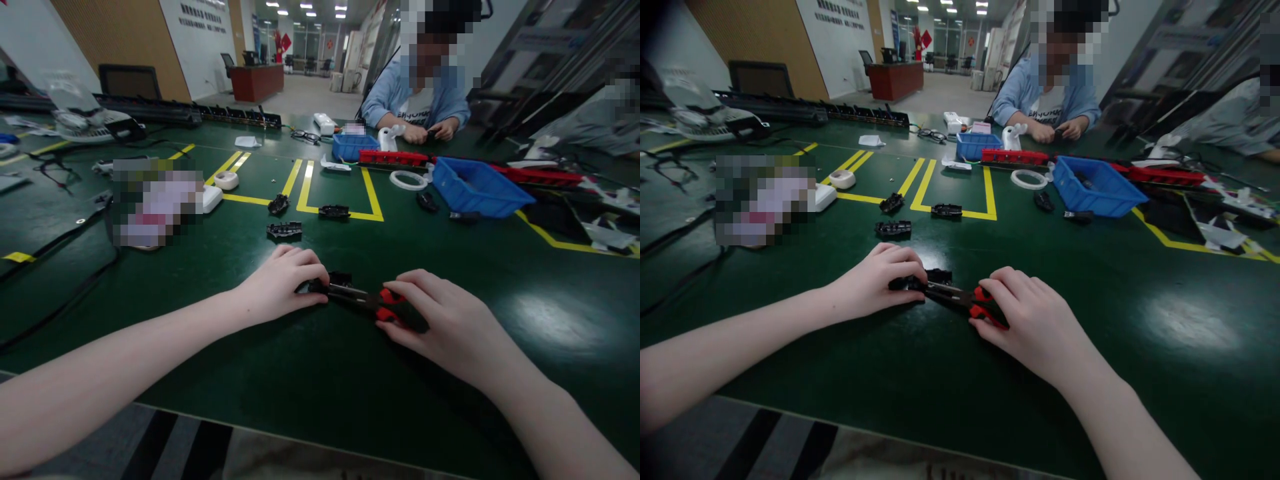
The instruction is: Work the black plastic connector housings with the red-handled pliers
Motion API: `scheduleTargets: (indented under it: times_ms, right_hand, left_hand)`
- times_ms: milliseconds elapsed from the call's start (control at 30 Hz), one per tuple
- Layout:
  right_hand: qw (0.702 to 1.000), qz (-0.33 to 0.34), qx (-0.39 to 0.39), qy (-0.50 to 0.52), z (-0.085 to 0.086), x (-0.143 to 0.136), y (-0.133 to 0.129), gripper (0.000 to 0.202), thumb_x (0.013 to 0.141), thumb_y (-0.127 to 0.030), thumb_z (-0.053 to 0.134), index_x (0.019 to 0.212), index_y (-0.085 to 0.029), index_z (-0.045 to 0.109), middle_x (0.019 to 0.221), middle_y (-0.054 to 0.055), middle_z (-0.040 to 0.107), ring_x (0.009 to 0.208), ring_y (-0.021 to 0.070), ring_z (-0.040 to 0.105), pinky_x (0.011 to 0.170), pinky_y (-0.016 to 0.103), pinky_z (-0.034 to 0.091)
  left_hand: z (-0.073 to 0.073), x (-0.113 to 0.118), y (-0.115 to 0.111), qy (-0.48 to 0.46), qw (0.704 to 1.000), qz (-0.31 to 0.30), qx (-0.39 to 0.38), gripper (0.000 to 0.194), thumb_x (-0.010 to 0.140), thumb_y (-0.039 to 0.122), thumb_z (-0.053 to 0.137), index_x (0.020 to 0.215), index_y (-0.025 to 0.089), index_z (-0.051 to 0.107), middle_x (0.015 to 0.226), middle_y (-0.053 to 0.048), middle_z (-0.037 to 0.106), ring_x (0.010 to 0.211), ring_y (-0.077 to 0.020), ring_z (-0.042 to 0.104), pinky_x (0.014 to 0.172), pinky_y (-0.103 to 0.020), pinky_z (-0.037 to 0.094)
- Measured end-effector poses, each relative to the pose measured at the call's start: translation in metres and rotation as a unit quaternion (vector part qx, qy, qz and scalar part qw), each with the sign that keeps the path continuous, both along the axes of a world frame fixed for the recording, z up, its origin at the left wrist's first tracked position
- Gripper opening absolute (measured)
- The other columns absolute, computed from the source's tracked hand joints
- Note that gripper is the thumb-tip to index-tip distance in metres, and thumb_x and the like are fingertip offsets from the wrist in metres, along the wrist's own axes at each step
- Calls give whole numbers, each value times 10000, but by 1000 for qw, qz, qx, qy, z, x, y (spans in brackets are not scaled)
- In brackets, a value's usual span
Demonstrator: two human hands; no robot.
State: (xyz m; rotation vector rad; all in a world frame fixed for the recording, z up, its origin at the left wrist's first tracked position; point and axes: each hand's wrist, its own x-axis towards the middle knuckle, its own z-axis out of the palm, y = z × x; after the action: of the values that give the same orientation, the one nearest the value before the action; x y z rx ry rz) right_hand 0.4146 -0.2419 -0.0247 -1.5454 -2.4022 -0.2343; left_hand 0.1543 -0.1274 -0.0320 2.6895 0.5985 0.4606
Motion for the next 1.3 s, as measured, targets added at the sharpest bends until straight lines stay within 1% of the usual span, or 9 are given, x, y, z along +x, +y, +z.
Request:
scheduleTargets:
  times_ms: [200, 367, 533, 633, 767, 933, 1033, 1200, 1300]
  right_hand:
    - [998, -8, -64, 19, -2, 1, 4, 385, 891, -424, 564, 1180, -171, 596, 1132, 128, 626, 953, 263, 622, 778, 420, 533]
    - [991, -56, -116, 28, -3, 11, 2, 629, 848, -615, 570, 1312, -191, 538, 1264, 151, 572, 1044, 299, 610, 846, 471, 537]
    - [993, -76, -92, -16, -11, 8, -2, 560, 946, -525, 437, 1348, -141, 507, 1255, 180, 558, 1085, 311, 585, 859, 477, 533]
    - [995, -69, -62, -45, -12, 5, 0, 485, 961, -478, 419, 1270, -127, 552, 1191, 185, 586, 1035, 315, 587, 795, 471, 540]
    - [995, -67, -65, -44, -7, 6, 2, 374, 965, -432, 416, 1089, -134, 604, 1046, 154, 617, 901, 279, 601, 728, 434, 538]
    - [995, -79, -53, 12, 1, 8, 0, 374, 953, -500, 427, 1027, -172, 592, 999, 117, 626, 849, 245, 620, 663, 370, 534]
    - [996, -73, -47, 25, 3, 8, -1, 383, 932, -528, 467, 1047, -179, 576, 1007, 105, 619, 809, 231, 625, 622, 344, 518]
    - [999, -38, -24, 25, 5, 6, -1, 350, 927, -480, 506, 1081, -170, 555, 1058, 117, 610, 844, 236, 622, 695, 363, 513]
    - [1000, -27, -3, 15, 6, 7, -1, 329, 926, -458, 513, 1074, -168, 556, 1049, 125, 623, 880, 258, 611, 734, 391, 503]
  left_hand:
    - [1, 0, 0, 2, 1000, -7, 2, 141, 937, 277, 607, 1056, 205, 631, 1065, -29, 623, 1030, -219, 568, 967, -402, 381]
    - [-2, 0, 4, 2, 1000, -25, 11, 172, 912, 303, 637, 1057, 210, 632, 1064, -34, 626, 1017, -225, 579, 950, -411, 395]
    - [1, -1, 5, 7, 999, -31, 10, 178, 913, 245, 622, 1086, 199, 625, 1079, -41, 624, 1028, -218, 585, 917, -386, 417]
    - [0, -1, 7, 13, 999, -35, 30, 188, 947, 238, 578, 1127, 200, 617, 1104, -43, 629, 1033, -209, 587, 912, -371, 417]
    - [-5, -2, 12, 26, 993, -55, 96, 215, 978, 285, 538, 1164, 206, 612, 1108, -48, 641, 1023, -215, 593, 909, -371, 403]
    - [-6, -1, 13, 33, 990, -63, 122, 237, 987, 333, 520, 1159, 196, 608, 1079, -53, 645, 977, -210, 605, 858, -345, 425]
    - [-3, 0, 9, 24, 995, -64, 79, 244, 961, 376, 567, 1117, 196, 617, 1025, -49, 655, 933, -209, 613, 800, -325, 447]
    - [2, 0, 4, -33, 994, -29, -95, 189, 955, 337, 579, 1058, 185, 624, 1004, -38, 664, 897, -184, 620, 775, -306, 477]
    - [3, 0, 5, -66, 986, -24, -149, 173, 924, 322, 625, 1015, 175, 629, 990, -27, 666, 863, -168, 619, 758, -291, 482]
